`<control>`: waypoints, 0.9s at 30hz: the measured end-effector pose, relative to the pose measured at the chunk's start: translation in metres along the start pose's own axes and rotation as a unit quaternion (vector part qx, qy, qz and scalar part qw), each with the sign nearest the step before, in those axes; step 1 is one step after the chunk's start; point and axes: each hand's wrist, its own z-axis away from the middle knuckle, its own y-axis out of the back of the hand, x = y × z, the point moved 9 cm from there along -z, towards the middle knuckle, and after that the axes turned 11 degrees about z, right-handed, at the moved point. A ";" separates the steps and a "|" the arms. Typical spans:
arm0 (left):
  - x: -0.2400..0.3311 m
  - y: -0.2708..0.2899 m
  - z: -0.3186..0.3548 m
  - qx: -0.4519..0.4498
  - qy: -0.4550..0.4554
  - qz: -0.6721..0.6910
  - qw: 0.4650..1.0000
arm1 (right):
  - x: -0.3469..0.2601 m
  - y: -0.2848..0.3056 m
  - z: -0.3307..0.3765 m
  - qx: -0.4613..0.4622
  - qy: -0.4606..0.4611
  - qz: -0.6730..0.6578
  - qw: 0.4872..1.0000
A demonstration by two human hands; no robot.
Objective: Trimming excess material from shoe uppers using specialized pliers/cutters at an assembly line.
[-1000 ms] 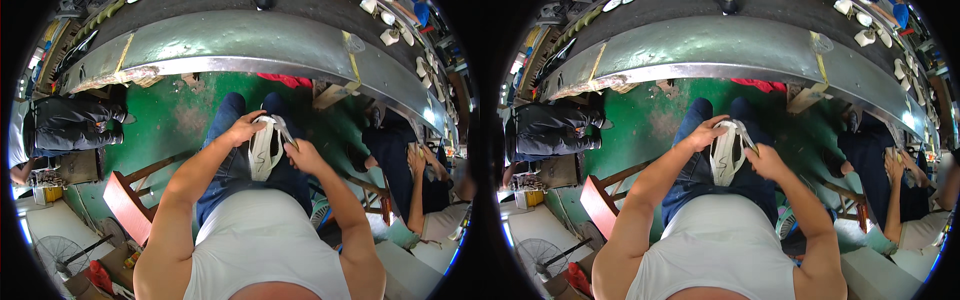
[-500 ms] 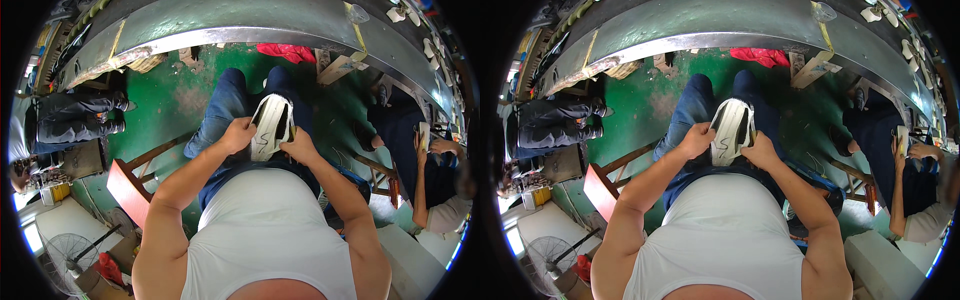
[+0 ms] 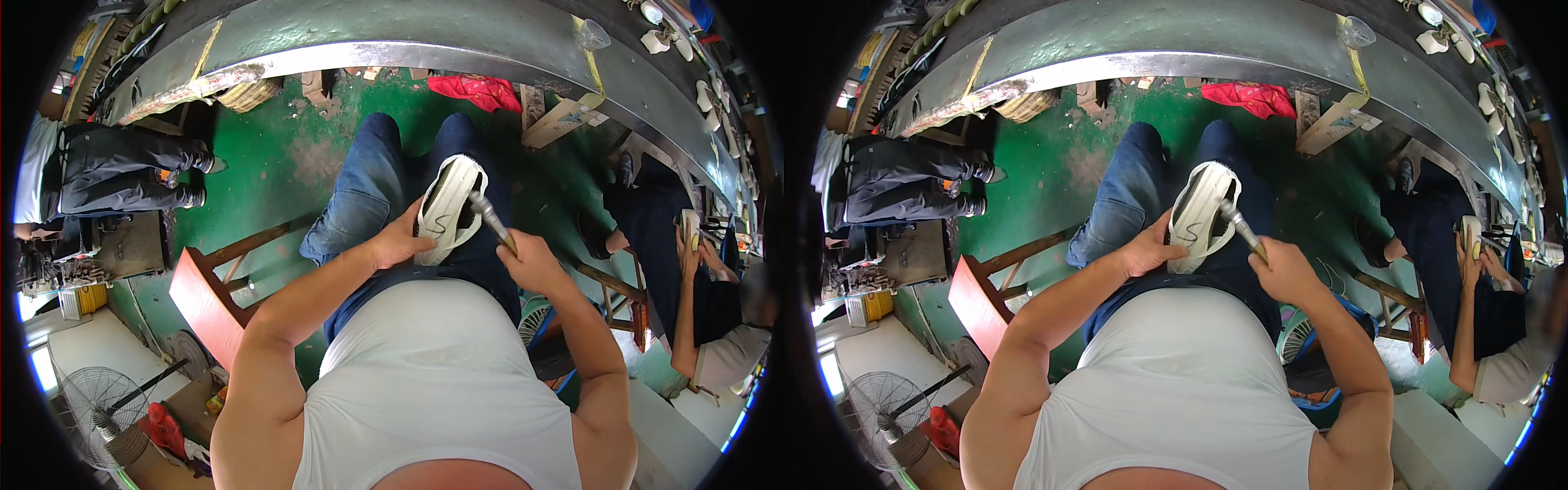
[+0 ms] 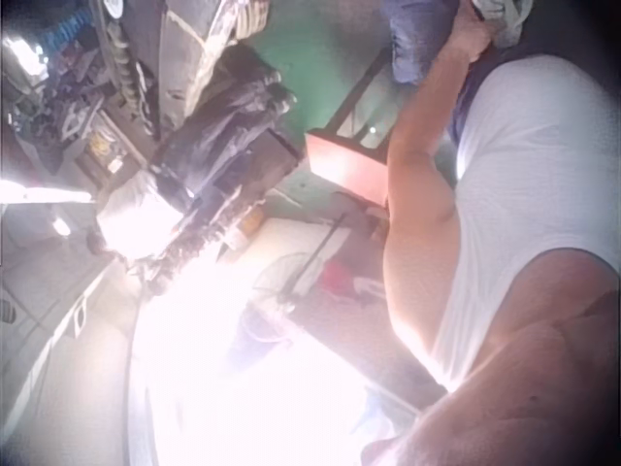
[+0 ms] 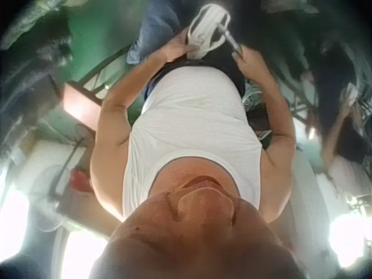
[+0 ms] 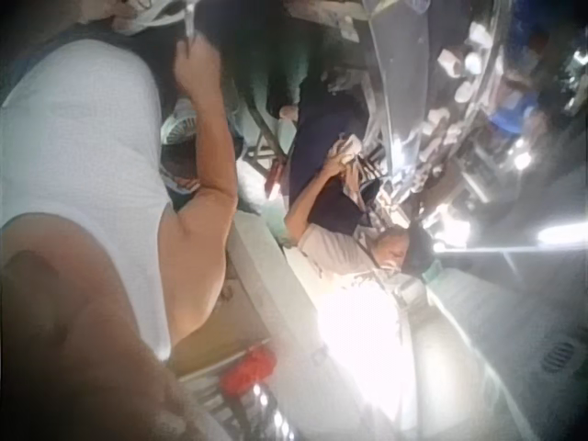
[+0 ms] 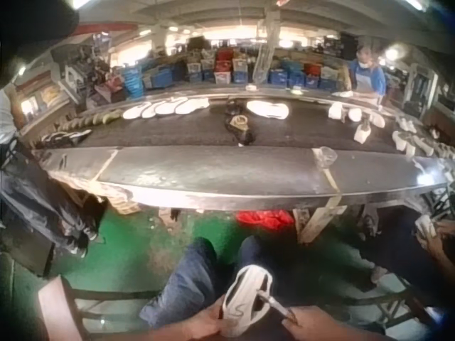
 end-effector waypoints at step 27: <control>0.005 0.037 -0.016 0.338 -0.105 -0.237 0.905 | -0.042 -0.014 -0.028 -0.054 0.103 0.121 0.986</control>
